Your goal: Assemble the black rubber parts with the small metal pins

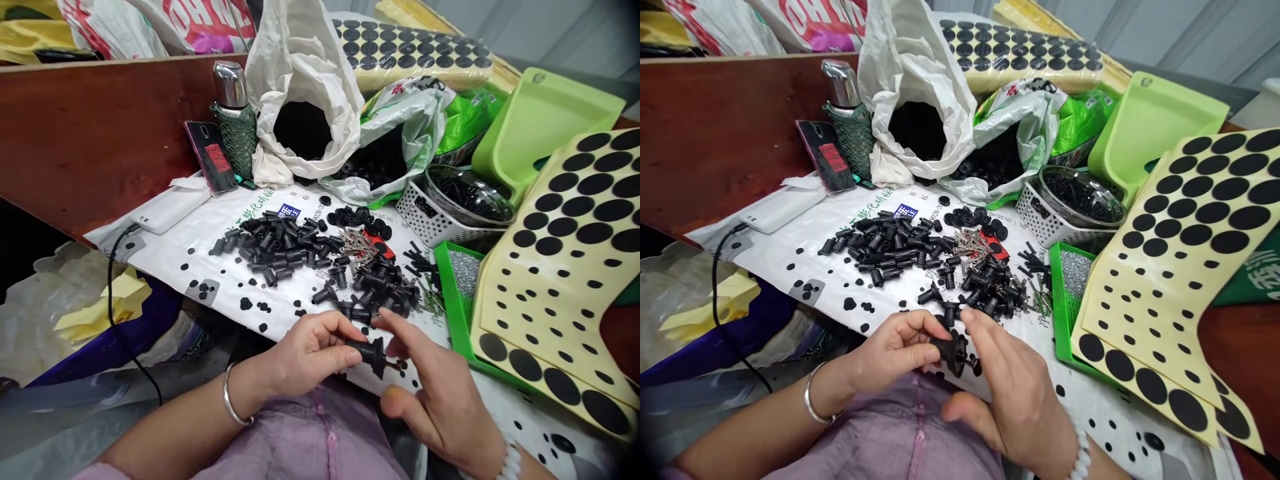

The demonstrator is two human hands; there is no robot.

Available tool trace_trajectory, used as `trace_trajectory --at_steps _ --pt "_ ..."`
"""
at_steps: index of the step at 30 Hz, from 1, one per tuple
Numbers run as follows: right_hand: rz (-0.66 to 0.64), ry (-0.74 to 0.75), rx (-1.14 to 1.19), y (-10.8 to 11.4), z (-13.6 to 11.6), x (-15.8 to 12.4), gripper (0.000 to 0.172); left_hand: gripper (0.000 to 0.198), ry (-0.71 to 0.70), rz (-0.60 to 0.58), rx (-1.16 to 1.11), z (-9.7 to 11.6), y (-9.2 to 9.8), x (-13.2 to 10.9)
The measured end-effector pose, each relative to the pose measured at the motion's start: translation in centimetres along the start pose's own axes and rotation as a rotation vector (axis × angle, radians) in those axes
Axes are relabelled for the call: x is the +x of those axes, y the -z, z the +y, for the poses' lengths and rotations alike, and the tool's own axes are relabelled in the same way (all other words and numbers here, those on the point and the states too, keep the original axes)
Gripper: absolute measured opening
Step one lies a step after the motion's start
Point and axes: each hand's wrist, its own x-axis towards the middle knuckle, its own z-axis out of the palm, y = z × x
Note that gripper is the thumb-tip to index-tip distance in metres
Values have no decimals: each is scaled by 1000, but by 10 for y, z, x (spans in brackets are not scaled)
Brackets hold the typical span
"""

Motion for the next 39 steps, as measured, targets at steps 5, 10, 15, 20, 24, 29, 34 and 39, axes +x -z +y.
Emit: trace_trajectory --at_steps 5,10,15,20,24,29,34,39 --pt "-69 127 -51 1 -2 2 27 30 14 -18 -11 -3 2 -3" --pt "-181 -145 127 -2 -4 2 43 21 -59 13 76 -10 1 -5" --pt "-72 111 -43 -5 -3 0 42 24 -3 9 -9 -8 5 -7" --pt "-283 -361 396 -9 -11 5 38 13 -309 42 565 -12 5 -15" --pt "-299 -419 453 -5 -12 5 34 12 -358 21 642 -18 5 -16" --pt "-108 -256 378 -11 -12 -3 32 14 -277 83 613 -22 8 -16" --pt "-210 -583 750 -23 -13 -5 27 15 -615 67 906 -24 10 -13" --pt "-114 -535 521 -15 -1 -1 37 15 -647 202 1012 -6 12 13"
